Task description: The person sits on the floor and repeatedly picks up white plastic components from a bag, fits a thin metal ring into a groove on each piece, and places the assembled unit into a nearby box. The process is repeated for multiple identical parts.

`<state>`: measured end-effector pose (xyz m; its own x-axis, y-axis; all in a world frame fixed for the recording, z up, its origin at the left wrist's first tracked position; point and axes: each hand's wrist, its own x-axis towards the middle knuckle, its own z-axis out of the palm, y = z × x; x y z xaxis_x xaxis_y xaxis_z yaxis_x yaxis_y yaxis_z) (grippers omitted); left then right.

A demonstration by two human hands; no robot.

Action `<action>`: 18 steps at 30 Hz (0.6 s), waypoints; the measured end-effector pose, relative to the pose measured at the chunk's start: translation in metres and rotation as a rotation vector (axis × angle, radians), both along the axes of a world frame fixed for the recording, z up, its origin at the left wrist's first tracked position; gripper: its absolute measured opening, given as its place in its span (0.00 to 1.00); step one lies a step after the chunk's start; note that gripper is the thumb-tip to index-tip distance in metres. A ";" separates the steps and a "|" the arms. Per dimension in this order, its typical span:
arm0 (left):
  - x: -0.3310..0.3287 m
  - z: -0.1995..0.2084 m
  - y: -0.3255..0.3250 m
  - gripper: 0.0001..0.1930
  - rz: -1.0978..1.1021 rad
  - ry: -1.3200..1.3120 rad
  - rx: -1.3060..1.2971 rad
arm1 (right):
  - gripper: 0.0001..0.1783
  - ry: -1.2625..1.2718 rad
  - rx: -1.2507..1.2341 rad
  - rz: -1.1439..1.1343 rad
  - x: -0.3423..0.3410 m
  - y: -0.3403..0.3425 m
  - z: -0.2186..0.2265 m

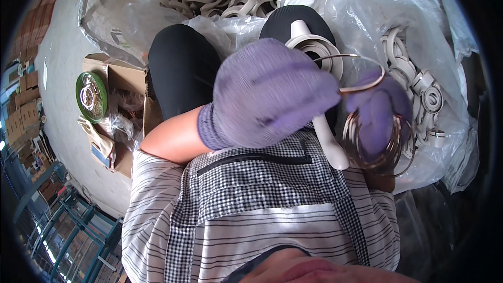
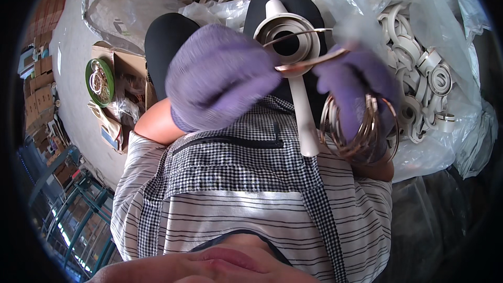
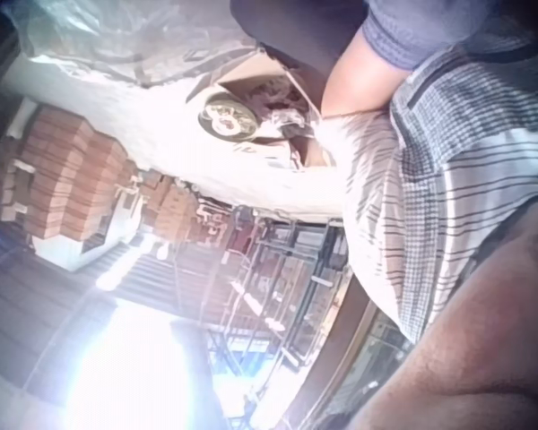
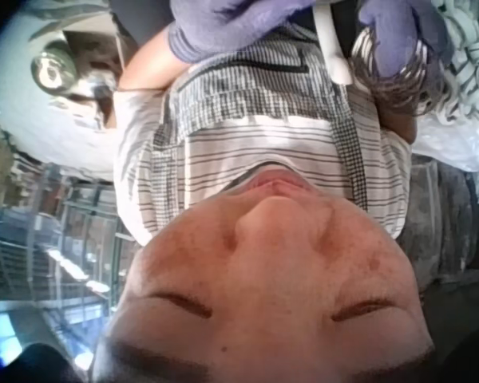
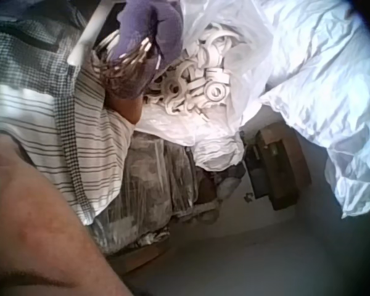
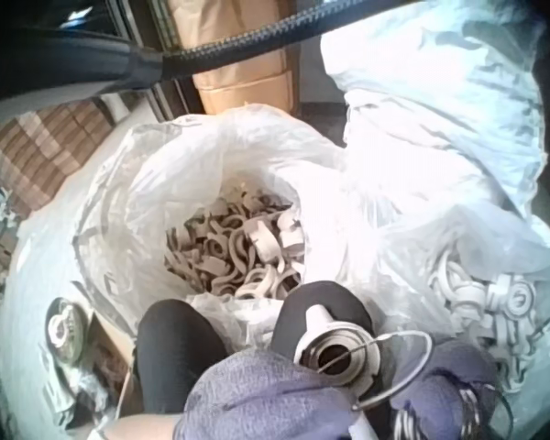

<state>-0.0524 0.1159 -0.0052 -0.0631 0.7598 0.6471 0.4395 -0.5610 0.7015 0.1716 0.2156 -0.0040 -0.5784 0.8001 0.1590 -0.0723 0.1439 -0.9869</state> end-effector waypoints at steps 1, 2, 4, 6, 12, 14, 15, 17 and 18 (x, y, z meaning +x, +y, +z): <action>-0.001 0.003 0.001 0.09 -0.008 -0.155 -0.067 | 0.12 0.030 0.094 -0.111 0.008 0.006 -0.009; 0.004 0.010 -0.006 0.09 0.032 -0.368 -0.221 | 0.15 0.037 0.103 -0.154 0.014 0.013 -0.018; 0.003 0.007 -0.010 0.08 0.017 -0.652 -0.449 | 0.19 0.050 -0.081 -0.119 0.020 0.017 -0.034; 0.002 -0.005 -0.013 0.09 0.118 -0.652 -0.644 | 0.23 -0.004 -0.175 -0.067 0.022 0.017 -0.041; 0.004 -0.029 -0.008 0.08 0.240 -0.597 -0.789 | 0.11 -0.240 -0.154 -0.071 -0.015 0.000 -0.028; 0.007 -0.034 -0.005 0.08 0.229 -0.622 -0.776 | 0.11 -0.292 -0.130 -0.098 -0.020 0.000 -0.028; 0.008 -0.036 -0.004 0.08 0.220 -0.650 -0.764 | 0.11 -0.318 -0.117 -0.111 -0.022 0.000 -0.028; 0.008 -0.042 -0.002 0.08 0.222 -0.604 -0.690 | 0.13 -0.304 -0.133 -0.138 -0.022 0.001 -0.033; 0.008 -0.045 -0.001 0.08 0.223 -0.581 -0.653 | 0.14 -0.299 -0.105 -0.143 -0.024 0.001 -0.031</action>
